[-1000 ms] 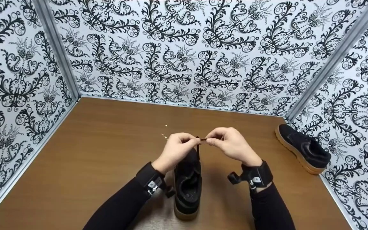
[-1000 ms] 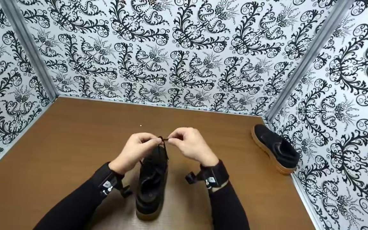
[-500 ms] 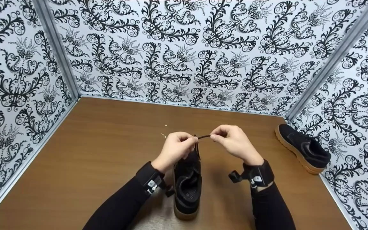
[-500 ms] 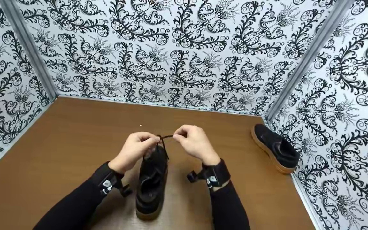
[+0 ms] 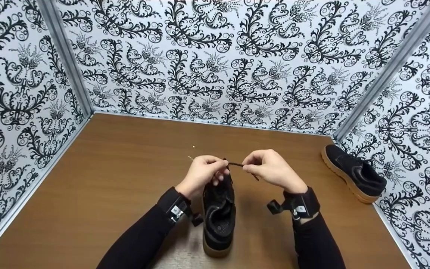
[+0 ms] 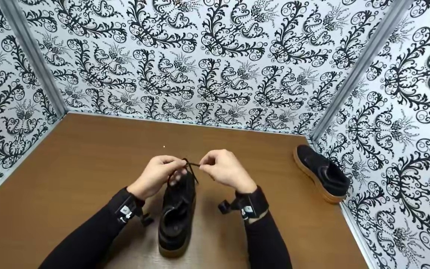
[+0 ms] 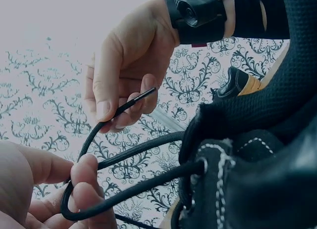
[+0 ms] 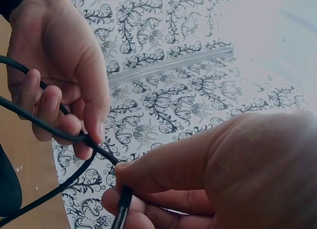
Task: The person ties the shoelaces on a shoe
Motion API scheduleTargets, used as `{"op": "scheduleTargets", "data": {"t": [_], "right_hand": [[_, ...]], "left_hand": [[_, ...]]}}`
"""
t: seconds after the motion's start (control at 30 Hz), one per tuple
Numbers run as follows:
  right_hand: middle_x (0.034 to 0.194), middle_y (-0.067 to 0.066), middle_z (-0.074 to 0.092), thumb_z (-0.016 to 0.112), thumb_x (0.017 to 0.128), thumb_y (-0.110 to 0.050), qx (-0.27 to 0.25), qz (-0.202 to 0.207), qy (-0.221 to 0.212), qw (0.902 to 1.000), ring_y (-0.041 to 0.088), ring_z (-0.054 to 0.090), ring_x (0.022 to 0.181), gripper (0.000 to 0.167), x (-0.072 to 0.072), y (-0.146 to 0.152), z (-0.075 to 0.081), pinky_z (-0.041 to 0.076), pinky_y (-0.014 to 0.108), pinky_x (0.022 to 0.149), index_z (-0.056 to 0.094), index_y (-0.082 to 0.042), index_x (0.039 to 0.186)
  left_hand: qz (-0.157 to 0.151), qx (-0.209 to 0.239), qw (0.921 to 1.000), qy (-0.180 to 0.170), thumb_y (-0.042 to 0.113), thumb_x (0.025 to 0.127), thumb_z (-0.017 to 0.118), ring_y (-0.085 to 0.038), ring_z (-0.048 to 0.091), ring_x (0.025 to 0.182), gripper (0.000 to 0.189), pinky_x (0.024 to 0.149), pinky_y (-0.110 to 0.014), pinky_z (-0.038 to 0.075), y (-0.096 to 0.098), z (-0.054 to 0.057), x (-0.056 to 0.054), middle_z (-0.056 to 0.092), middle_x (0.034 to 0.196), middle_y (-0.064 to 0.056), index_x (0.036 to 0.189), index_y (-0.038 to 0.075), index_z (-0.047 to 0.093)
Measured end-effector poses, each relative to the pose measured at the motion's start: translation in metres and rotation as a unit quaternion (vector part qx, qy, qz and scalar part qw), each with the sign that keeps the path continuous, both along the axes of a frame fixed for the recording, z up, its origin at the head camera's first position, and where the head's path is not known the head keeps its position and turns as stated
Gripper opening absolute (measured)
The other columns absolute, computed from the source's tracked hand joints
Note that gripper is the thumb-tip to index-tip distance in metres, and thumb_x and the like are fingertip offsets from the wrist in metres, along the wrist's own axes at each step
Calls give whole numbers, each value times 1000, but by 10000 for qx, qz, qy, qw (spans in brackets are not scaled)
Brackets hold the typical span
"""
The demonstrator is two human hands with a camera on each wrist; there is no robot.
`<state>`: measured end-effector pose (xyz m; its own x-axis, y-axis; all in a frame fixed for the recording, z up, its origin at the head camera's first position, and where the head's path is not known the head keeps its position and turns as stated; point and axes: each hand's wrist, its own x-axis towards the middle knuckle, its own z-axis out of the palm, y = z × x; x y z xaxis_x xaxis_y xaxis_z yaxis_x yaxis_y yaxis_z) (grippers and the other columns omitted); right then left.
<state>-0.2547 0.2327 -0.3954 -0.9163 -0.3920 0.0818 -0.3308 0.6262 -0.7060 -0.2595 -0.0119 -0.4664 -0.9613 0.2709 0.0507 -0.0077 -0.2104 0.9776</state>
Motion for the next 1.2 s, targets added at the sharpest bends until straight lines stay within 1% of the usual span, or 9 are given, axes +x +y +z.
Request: {"op": "scheduleTargets", "data": {"t": [0.2,0.33,0.5,0.6,0.7,0.83,0.93,1.07,1.2], "right_hand": [[87,4,75,84,98,-19,-195,36,-146,9997,27,68,71,11,0,-2,0,49,26,58,82,-13,107],[88,9,76,85,98,-18,-537,167,-439,9975,25,66,67,16,1,-3,1,51,26,56,79,-9,110],[88,11,77,86,97,-19,-837,313,-666,9938,22,68,67,23,2,-6,0,55,27,58,77,-4,112],[90,13,77,86,97,-16,-1030,375,-775,9909,26,73,71,23,1,-9,-2,62,33,63,76,-2,112],[93,18,77,85,98,-12,-1312,427,-1006,9853,36,77,78,24,0,-12,-4,68,46,72,73,2,112],[96,22,76,84,99,-8,-1616,425,-1280,9776,44,78,86,27,0,-16,-6,67,59,82,70,9,115],[99,24,76,82,99,-4,-1755,412,-1338,9745,40,79,87,26,0,-19,-8,67,56,83,69,11,115],[101,23,76,80,99,0,-1862,435,-1299,9729,35,80,86,17,-1,-23,-11,68,50,81,71,8,111],[100,21,77,81,99,0,-1782,429,-1236,9753,37,80,88,12,-1,-25,-15,68,52,83,72,5,107]], "left_hand": [[-114,-26,9998,-170,15,102,77,-11,68,62,20,50,-21,51,0,-4,-4,80,85,-10,101,-4,78],[-134,-101,9997,-183,17,101,77,-11,68,64,19,51,-21,51,0,-7,-6,81,86,-10,101,-3,78],[-168,-49,9995,-279,13,100,74,-11,68,66,12,52,-21,52,0,-10,-7,81,88,-10,97,2,77],[-187,-4,9992,-347,12,100,74,-12,69,67,11,52,-21,52,0,-11,-8,81,89,-11,95,3,76],[-188,-5,9991,-382,13,100,74,-12,69,67,12,53,-21,53,0,-12,-9,81,89,-12,95,3,76],[-182,-39,9989,-438,14,101,74,-12,70,68,13,53,-21,52,-1,-12,-9,81,90,-11,98,3,77],[-179,-74,9986,-488,15,101,73,-11,70,68,13,52,-21,52,-1,-12,-9,82,91,-11,99,3,77],[-193,-104,9983,-543,16,101,74,-10,71,69,13,51,-21,53,-2,-12,-9,83,92,-11,100,3,77],[-191,-66,9983,-544,15,101,73,-10,72,69,14,51,-21,53,-2,-14,-10,83,93,-11,102,2,77]]}}
